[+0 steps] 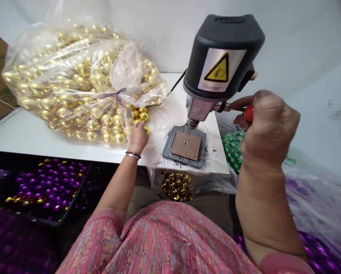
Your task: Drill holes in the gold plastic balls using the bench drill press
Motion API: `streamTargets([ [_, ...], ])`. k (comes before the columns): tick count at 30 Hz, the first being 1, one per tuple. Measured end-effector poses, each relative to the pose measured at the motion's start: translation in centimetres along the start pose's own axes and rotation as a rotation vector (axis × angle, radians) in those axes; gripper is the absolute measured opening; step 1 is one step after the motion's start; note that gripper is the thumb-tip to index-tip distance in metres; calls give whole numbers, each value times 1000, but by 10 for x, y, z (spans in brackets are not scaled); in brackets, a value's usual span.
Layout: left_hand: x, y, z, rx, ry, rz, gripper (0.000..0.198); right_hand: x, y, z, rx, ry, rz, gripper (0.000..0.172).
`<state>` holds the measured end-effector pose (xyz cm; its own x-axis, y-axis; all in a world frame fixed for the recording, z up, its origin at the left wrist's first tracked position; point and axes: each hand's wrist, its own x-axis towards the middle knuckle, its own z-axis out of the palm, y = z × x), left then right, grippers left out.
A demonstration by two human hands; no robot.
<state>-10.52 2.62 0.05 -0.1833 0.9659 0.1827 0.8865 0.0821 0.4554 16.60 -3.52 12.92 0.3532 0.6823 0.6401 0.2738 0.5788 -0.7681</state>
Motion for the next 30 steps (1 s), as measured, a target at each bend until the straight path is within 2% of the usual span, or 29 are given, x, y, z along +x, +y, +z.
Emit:
streamTargets([
  [5, 0, -9, -7, 246, -196, 78, 54, -2, -2, 0, 2, -17, -9, 38],
  [8, -2, -11, -10, 339, -216, 62, 55, -3, -2, 0, 4, -22, -12, 38],
  [11, -2, -12, -12, 325, -193, 34, 50, -4, -2, 0, -5, -21, 0, 38],
  [13, -4, -11, -13, 233, -147, 52, 48, -5, -3, 0, -7, -21, 22, 37],
  [16, -10, -1, -13, -89, -123, 130, 47, -5, -5, 0, 14, -19, 51, 37],
  [19, -23, 15, -9, -530, -310, 177, 53, -5, -7, -2, 8, -39, 68, 37],
  [22, -34, 32, 0, -850, -529, 104, 64, -4, -9, -3, -10, -63, 79, 37],
  [24, -38, 43, 8, -946, -621, -13, 62, -2, -11, -3, -9, -69, 85, 38],
  [27, -39, 56, 17, -990, -711, -173, 49, 3, -17, 0, -10, -45, 125, 38],
  [30, -37, 68, 21, -1009, -744, -216, 40, 12, -21, 3, -15, 11, 140, 41],
])
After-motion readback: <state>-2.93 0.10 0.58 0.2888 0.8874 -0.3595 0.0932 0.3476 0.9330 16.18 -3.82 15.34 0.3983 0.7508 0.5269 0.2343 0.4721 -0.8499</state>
